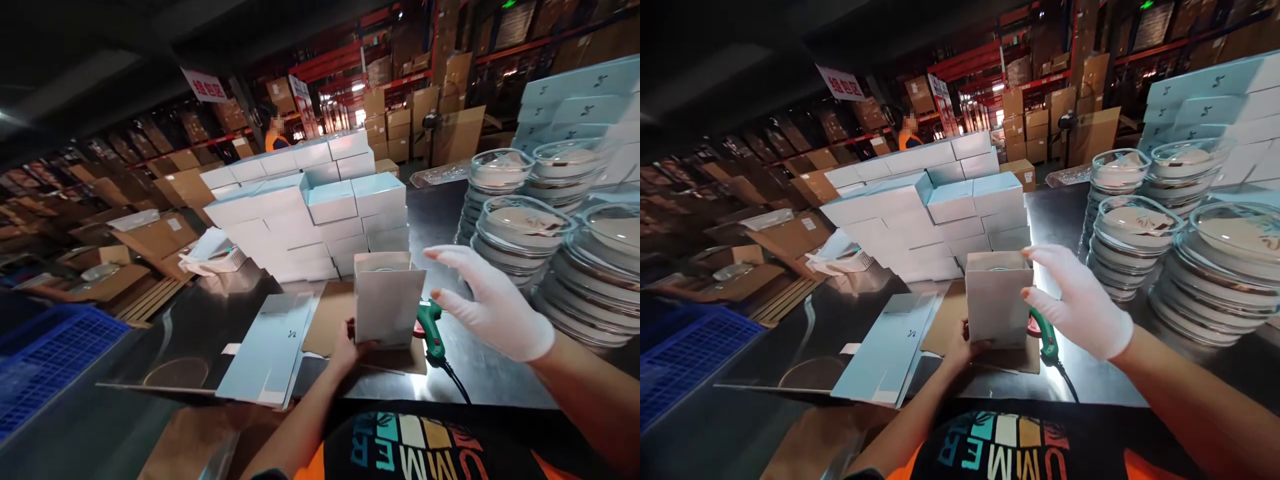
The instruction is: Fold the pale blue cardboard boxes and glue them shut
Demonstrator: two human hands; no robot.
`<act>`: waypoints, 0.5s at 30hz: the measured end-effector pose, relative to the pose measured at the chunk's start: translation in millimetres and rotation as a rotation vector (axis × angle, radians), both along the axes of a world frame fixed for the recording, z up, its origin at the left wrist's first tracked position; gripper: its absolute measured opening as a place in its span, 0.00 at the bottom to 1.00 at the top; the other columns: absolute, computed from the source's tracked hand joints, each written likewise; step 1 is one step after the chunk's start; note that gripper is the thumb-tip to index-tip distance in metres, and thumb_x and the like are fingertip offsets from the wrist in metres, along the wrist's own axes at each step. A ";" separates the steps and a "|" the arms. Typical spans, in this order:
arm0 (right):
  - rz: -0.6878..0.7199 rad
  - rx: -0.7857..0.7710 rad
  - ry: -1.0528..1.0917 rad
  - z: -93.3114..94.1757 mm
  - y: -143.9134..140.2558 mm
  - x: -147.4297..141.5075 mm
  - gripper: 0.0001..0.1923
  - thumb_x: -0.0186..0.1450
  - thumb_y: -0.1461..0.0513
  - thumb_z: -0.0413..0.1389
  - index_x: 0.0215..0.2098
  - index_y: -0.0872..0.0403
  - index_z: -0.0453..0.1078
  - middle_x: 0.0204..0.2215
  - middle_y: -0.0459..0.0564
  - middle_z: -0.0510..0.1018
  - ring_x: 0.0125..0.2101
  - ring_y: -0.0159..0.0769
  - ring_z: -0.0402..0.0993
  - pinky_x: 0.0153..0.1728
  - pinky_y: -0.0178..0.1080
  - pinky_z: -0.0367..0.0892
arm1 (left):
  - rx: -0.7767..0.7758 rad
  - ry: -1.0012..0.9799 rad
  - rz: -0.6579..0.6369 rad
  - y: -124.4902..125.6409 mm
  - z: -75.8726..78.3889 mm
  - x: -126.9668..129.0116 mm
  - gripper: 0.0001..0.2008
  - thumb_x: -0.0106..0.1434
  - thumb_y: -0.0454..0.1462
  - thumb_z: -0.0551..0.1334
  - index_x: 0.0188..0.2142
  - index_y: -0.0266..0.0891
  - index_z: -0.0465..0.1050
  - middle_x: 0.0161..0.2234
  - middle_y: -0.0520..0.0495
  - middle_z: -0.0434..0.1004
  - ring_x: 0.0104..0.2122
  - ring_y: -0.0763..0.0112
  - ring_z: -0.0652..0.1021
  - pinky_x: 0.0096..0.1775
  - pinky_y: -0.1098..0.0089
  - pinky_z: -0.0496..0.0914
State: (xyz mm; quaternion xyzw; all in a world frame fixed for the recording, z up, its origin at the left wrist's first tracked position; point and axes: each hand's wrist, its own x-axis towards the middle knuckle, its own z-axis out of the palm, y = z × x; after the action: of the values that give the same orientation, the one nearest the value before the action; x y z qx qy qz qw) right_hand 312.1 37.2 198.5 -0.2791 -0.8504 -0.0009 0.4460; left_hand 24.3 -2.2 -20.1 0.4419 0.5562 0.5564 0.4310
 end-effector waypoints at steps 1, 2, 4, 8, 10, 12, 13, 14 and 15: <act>-0.024 -0.040 0.069 -16.9 3.1 2.7 0.25 0.75 0.56 0.59 0.68 0.48 0.69 0.63 0.58 0.78 0.62 0.52 0.77 0.64 0.55 0.74 | 0.012 0.029 0.004 -0.5 -2.2 -2.4 0.43 0.37 0.45 0.86 0.50 0.40 0.71 0.48 0.39 0.82 0.50 0.48 0.81 0.54 0.52 0.75; -0.049 -0.095 0.123 -35.4 6.2 4.5 0.28 0.74 0.54 0.60 0.71 0.47 0.66 0.66 0.59 0.75 0.64 0.53 0.75 0.66 0.57 0.72 | 0.030 0.056 0.004 -1.1 -4.0 -4.4 0.44 0.37 0.45 0.86 0.51 0.40 0.71 0.48 0.39 0.82 0.51 0.47 0.80 0.54 0.50 0.75; -0.052 -0.247 0.192 -73.2 10.7 2.8 0.34 0.74 0.50 0.61 0.74 0.47 0.62 0.69 0.61 0.72 0.67 0.56 0.74 0.67 0.60 0.71 | 0.074 0.083 -0.015 -2.5 -5.3 -6.9 0.49 0.39 0.48 0.86 0.57 0.40 0.70 0.50 0.39 0.80 0.52 0.46 0.80 0.56 0.48 0.74; 0.123 -0.525 0.261 -121.4 7.9 -23.2 0.42 0.69 0.39 0.63 0.73 0.50 0.66 0.74 0.64 0.66 0.74 0.61 0.63 0.72 0.64 0.62 | 0.323 0.142 0.036 -4.5 10.6 -7.6 0.52 0.51 0.58 0.81 0.69 0.43 0.65 0.60 0.33 0.75 0.60 0.45 0.77 0.60 0.47 0.72; 0.223 -0.652 0.356 -125.1 4.3 -42.5 0.43 0.66 0.33 0.61 0.67 0.50 0.73 0.70 0.63 0.72 0.72 0.62 0.66 0.71 0.61 0.65 | 0.520 0.222 0.039 -3.0 27.4 -6.0 0.42 0.56 0.62 0.77 0.61 0.43 0.74 0.60 0.34 0.75 0.62 0.44 0.75 0.61 0.49 0.72; 0.238 -0.793 0.470 -121.9 3.7 -62.3 0.39 0.68 0.32 0.56 0.60 0.51 0.77 0.59 0.62 0.82 0.64 0.60 0.76 0.63 0.58 0.74 | 0.653 0.272 0.014 0.3 43.5 -2.8 0.31 0.62 0.63 0.72 0.50 0.42 0.81 0.55 0.36 0.78 0.59 0.47 0.78 0.59 0.53 0.74; 0.198 -0.834 0.523 -120.0 4.8 -71.7 0.35 0.70 0.35 0.56 0.58 0.51 0.78 0.54 0.61 0.85 0.58 0.57 0.80 0.60 0.57 0.76 | 0.686 0.268 0.029 2.2 49.2 -1.0 0.29 0.64 0.62 0.70 0.47 0.41 0.82 0.52 0.37 0.79 0.56 0.49 0.80 0.56 0.55 0.75; 0.135 -0.834 0.565 -118.7 6.9 -80.2 0.31 0.71 0.39 0.56 0.56 0.52 0.78 0.50 0.59 0.86 0.55 0.55 0.82 0.58 0.56 0.77 | 0.704 0.245 0.069 3.8 52.5 0.4 0.29 0.66 0.63 0.68 0.49 0.42 0.81 0.52 0.37 0.79 0.54 0.51 0.81 0.55 0.57 0.76; 0.065 -0.795 0.599 -118.2 9.5 -87.4 0.26 0.70 0.43 0.58 0.56 0.52 0.76 0.49 0.58 0.85 0.53 0.53 0.82 0.58 0.56 0.76 | 0.712 0.215 0.117 5.0 53.4 1.1 0.31 0.66 0.64 0.67 0.53 0.42 0.80 0.54 0.37 0.79 0.54 0.51 0.81 0.54 0.57 0.76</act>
State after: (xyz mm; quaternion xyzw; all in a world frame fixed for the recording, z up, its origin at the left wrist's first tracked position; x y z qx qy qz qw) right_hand 224.8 46.7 80.3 -0.3888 -0.6279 0.4175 0.5294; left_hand 25.4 2.8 33.4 0.5875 0.3944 0.6889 0.1570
